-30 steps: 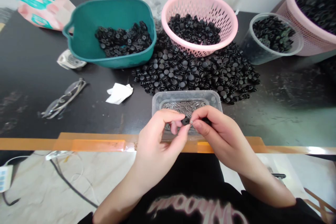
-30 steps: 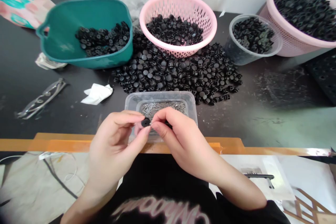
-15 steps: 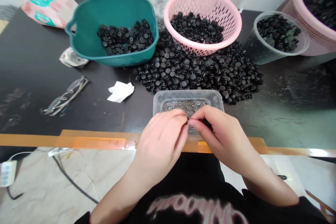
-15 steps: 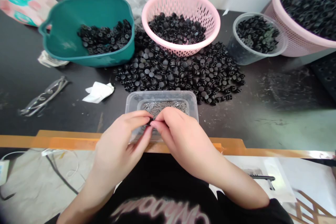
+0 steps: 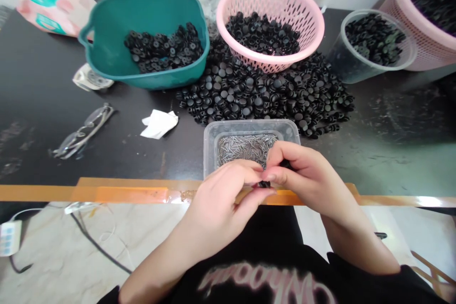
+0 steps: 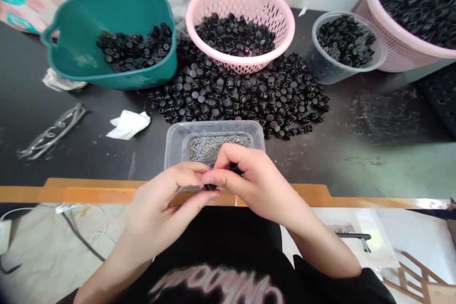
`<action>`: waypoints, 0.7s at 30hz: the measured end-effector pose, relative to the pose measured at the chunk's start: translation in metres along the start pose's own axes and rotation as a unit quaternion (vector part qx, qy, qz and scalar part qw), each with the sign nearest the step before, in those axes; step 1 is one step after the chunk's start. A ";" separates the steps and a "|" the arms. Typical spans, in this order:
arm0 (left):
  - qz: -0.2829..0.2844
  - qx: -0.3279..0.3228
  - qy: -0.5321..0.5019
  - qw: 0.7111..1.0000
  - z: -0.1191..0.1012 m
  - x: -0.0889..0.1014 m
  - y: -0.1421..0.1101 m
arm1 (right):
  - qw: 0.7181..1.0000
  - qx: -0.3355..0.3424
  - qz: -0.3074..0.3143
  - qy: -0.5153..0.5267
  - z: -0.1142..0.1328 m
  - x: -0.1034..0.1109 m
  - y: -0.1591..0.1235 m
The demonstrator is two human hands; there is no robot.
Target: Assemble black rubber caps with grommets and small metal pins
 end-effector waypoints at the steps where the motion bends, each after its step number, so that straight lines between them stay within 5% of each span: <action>1: -0.015 0.013 -0.022 1.000 0.004 0.001 -0.001 | 1.000 -0.001 -0.001 0.009 -0.001 0.000 0.000; 4: -0.058 0.028 -0.055 0.996 0.010 0.006 -0.005 | 1.000 -0.008 -0.003 0.017 -0.005 0.001 0.001; 16: -0.017 0.018 0.046 0.999 0.005 0.004 -0.002 | 0.999 -0.004 0.014 0.039 -0.013 -0.008 0.007; 21: -0.022 0.028 -0.049 0.998 0.008 0.004 0.000 | 0.999 0.015 0.013 0.046 -0.012 -0.007 0.004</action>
Point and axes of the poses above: each hand's wrist, its own y-axis towards the middle knuckle, its own x-axis out of the back of the hand, z = x × y, the point moved 10 cm from there along y, towards the middle knuckle, and after that the axes turned 13 degrees about z, right-handed, at the moved point
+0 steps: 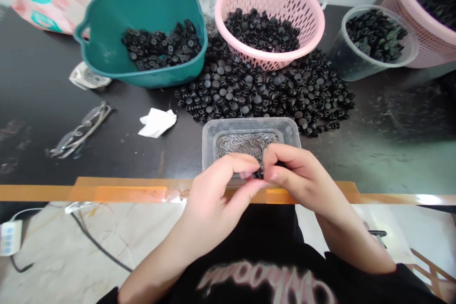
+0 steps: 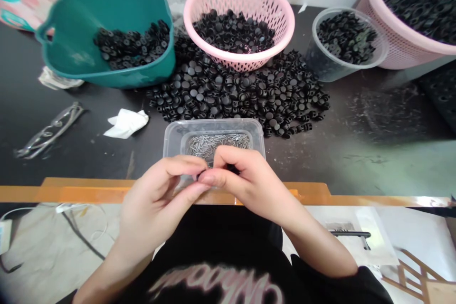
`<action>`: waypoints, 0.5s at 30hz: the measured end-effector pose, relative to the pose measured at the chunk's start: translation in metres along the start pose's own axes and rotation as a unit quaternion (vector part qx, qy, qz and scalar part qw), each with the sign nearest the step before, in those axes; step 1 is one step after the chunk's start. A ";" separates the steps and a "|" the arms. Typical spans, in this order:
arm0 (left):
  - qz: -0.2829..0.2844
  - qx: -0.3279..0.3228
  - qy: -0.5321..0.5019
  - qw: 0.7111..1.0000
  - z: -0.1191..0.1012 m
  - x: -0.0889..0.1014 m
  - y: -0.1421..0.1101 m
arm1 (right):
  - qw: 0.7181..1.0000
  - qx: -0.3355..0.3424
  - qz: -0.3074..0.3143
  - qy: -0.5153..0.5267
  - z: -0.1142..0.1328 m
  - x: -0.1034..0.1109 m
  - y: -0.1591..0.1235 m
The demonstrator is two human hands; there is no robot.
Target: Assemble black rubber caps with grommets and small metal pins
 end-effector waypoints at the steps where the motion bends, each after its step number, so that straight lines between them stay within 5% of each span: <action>1: -0.007 -0.003 -0.009 1.000 -0.001 0.001 0.001 | 1.000 0.007 0.003 0.030 0.000 0.001 -0.001; 5: -0.027 -0.017 0.014 0.999 -0.007 0.004 0.002 | 0.986 -0.027 -0.007 0.166 -0.007 0.007 -0.009; 11: -0.045 -0.034 0.015 0.998 -0.010 0.009 -0.001 | 0.981 -0.005 -0.026 0.192 0.001 0.012 -0.012; 15: -0.040 -0.024 -0.031 0.998 -0.008 0.010 -0.003 | 0.969 -0.007 0.016 0.245 -0.005 0.000 -0.011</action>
Point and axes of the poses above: each hand's wrist, its own y-axis towards the middle knuckle, its own x-axis out of the back of the hand, z = x × y, the point moved 10 cm from there along y, towards the middle knuckle, and after that the axes turned 13 degrees about z, right-handed, at the moved point
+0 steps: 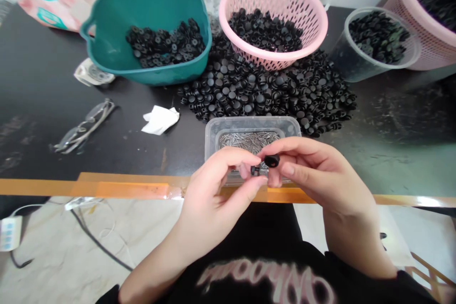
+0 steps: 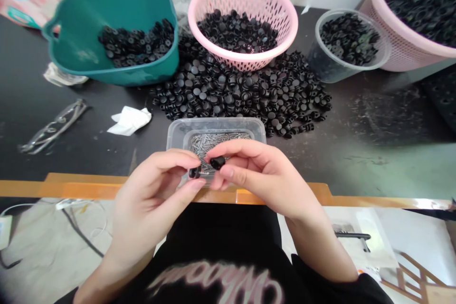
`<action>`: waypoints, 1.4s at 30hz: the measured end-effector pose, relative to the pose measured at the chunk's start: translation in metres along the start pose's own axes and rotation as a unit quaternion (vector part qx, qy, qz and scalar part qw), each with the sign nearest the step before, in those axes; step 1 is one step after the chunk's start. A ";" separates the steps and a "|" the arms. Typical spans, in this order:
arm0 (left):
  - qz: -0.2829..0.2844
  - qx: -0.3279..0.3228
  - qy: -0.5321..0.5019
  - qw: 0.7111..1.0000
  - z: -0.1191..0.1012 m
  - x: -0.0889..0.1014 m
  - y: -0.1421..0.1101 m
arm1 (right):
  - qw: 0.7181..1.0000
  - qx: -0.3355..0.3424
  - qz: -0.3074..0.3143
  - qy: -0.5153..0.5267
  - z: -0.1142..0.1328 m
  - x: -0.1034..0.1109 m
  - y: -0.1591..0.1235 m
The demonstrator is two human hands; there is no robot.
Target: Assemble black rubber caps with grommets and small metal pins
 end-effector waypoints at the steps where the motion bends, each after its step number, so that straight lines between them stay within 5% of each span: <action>1: -0.001 0.004 -0.010 1.000 0.001 0.000 0.000 | 1.000 0.004 0.012 0.010 -0.001 -0.002 0.001; 8: -0.017 -0.006 -0.052 0.998 -0.002 0.000 0.000 | 0.999 0.030 -0.003 0.017 -0.003 -0.002 0.005; 20: -0.019 -0.013 0.067 0.997 -0.009 -0.004 0.002 | 0.999 0.017 -0.040 0.017 -0.004 0.005 0.003; 28: -0.008 -0.033 0.222 0.974 -0.015 -0.010 0.002 | 0.993 -0.015 -0.086 -0.085 -0.002 0.008 0.002; 33: 0.009 -0.070 0.268 0.961 -0.020 -0.016 0.002 | 0.993 -0.046 -0.061 -0.090 -0.011 0.001 0.005; 42: 0.026 -0.047 0.162 0.985 -0.019 -0.006 0.007 | 0.996 -0.003 0.036 0.079 -0.005 -0.018 0.003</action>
Point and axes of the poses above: each hand's wrist, its own y-axis towards the middle knuckle, its own x-axis out of the back of the hand, z = x × y, the point moved 10 cm from there along y, towards the middle knuckle, and after that the axes turned 13 degrees about z, right-handed, at the moved point
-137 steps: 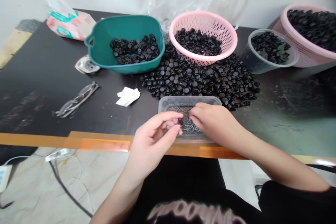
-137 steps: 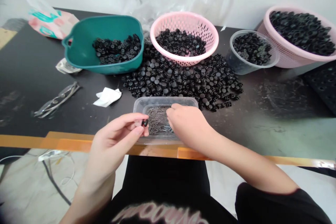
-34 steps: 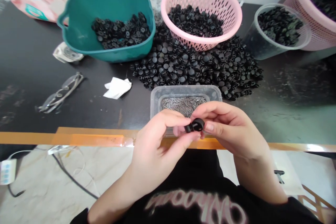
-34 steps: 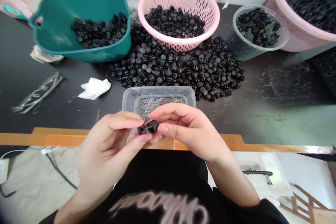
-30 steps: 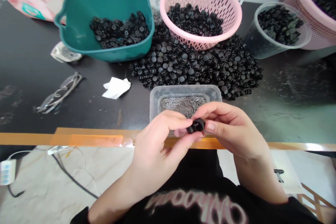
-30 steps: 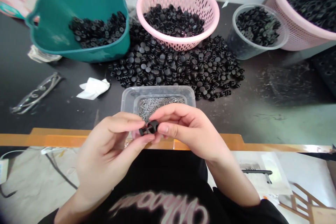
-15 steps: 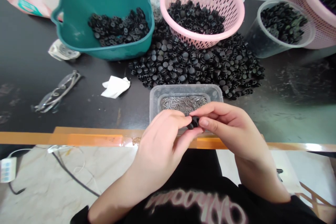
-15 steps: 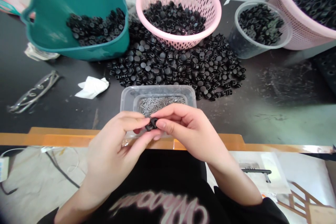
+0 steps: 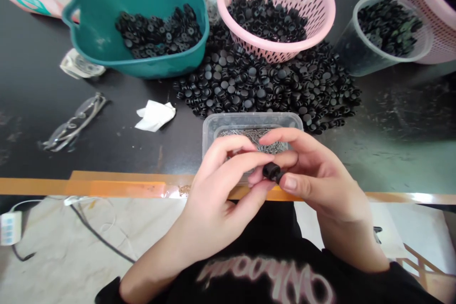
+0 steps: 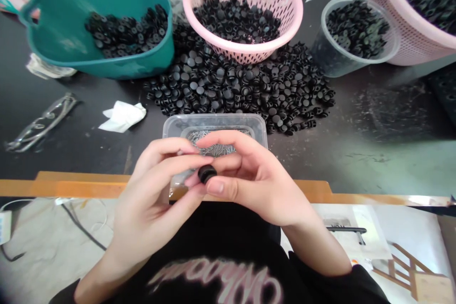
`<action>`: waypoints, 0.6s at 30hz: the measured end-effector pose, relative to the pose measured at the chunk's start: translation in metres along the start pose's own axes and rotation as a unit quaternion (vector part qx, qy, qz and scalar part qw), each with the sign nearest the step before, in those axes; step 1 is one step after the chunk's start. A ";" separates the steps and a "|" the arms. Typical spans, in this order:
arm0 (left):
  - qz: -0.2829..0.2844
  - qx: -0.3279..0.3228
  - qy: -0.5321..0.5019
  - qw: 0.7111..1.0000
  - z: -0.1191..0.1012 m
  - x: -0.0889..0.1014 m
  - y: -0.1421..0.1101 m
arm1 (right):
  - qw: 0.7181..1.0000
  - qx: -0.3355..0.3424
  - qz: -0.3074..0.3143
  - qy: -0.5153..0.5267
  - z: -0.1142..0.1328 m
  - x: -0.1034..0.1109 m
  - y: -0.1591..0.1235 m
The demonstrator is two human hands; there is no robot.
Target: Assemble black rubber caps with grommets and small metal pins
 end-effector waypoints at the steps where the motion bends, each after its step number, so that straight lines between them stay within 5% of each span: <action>1: -0.003 -0.005 -0.003 1.000 -0.001 0.001 -0.001 | 1.000 0.001 0.011 0.002 0.000 -0.002 -0.001; 12: -0.059 -0.024 0.022 0.998 -0.005 0.010 -0.005 | 0.999 0.044 -0.020 -0.011 -0.003 -0.008 -0.002; 18: -0.020 -0.009 0.047 0.999 -0.001 0.008 -0.005 | 0.999 0.032 -0.001 0.006 0.001 -0.006 0.001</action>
Point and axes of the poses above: each hand's wrist, its own y-axis towards the middle knuckle, its own x-axis out of the back of the hand, z = x × y, the point moved 10 cm from there along y, towards the middle knuckle, and after that the axes turned 13 degrees about z, right-handed, at the moved point
